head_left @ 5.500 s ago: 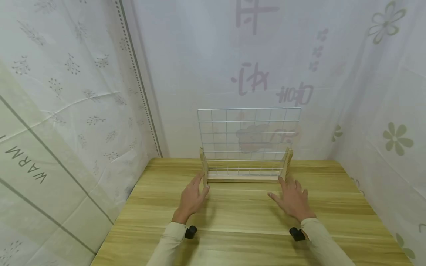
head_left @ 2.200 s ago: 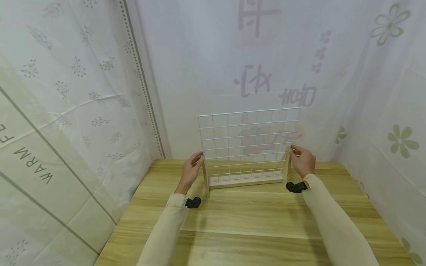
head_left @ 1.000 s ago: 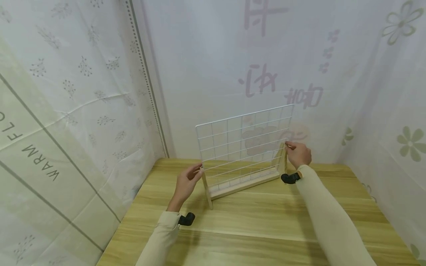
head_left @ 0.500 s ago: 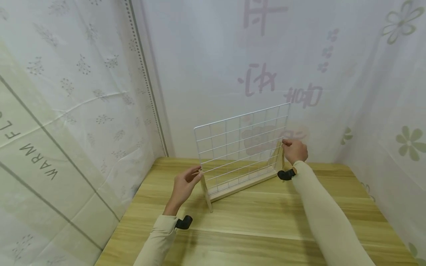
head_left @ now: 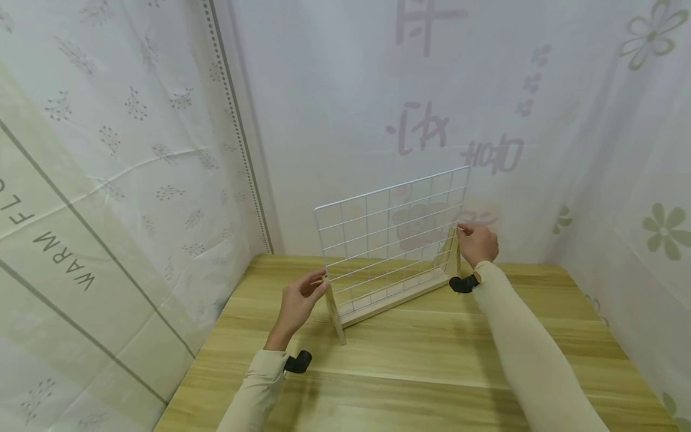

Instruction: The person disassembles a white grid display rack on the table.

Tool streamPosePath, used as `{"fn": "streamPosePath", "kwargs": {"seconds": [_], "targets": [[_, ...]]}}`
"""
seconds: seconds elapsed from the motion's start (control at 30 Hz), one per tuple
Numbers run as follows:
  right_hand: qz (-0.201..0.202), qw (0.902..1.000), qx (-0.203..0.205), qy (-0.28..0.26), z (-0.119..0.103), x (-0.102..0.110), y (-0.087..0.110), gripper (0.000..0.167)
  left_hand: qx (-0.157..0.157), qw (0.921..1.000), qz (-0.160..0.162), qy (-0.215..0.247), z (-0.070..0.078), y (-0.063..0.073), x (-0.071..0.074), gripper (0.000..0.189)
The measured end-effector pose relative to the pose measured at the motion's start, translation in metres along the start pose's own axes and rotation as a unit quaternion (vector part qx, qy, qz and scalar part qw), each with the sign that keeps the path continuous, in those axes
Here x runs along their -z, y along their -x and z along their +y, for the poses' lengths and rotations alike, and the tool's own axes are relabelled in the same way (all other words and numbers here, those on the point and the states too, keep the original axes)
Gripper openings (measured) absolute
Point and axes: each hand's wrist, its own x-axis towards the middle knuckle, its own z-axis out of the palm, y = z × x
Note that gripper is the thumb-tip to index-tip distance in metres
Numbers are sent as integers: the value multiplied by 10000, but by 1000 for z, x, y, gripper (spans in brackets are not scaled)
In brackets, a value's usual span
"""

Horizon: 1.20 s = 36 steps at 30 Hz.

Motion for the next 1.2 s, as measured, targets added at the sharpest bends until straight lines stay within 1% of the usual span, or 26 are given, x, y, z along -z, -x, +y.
{"fn": "streamPosePath", "kwargs": {"seconds": [0.2,0.3,0.4,0.5,0.63,0.73,0.9,1.0,1.13,1.2], "targets": [[276,9993,-67,-260,-4,3,1,33,42,10000,3,42,0,0,-1,39],[432,9976,-88,-530,-9,6,4,32,163,9998,-3,66,1,1,-2,39],[486,9950,-95,-862,-13,7,8,31,259,9996,7,69,3,2,-4,39],[540,9923,-64,-1114,-13,2,14,30,284,9996,17,56,4,2,-5,39],[598,9888,44,-1366,-9,-11,24,30,304,9995,91,-5,3,2,-6,39],[628,9844,99,-1641,-10,-21,33,31,338,9993,155,8,2,3,-6,38],[789,9746,72,-2093,-19,-32,43,32,349,9992,154,121,1,4,-6,37],[887,9684,69,-2331,-27,-35,45,34,376,9991,153,152,1,4,-6,37],[992,9595,100,-2634,-38,-37,44,40,293,9993,174,180,0,4,-7,38],[1046,9571,87,-2702,-42,-37,44,42,248,9994,176,192,0,4,-6,38]]}}
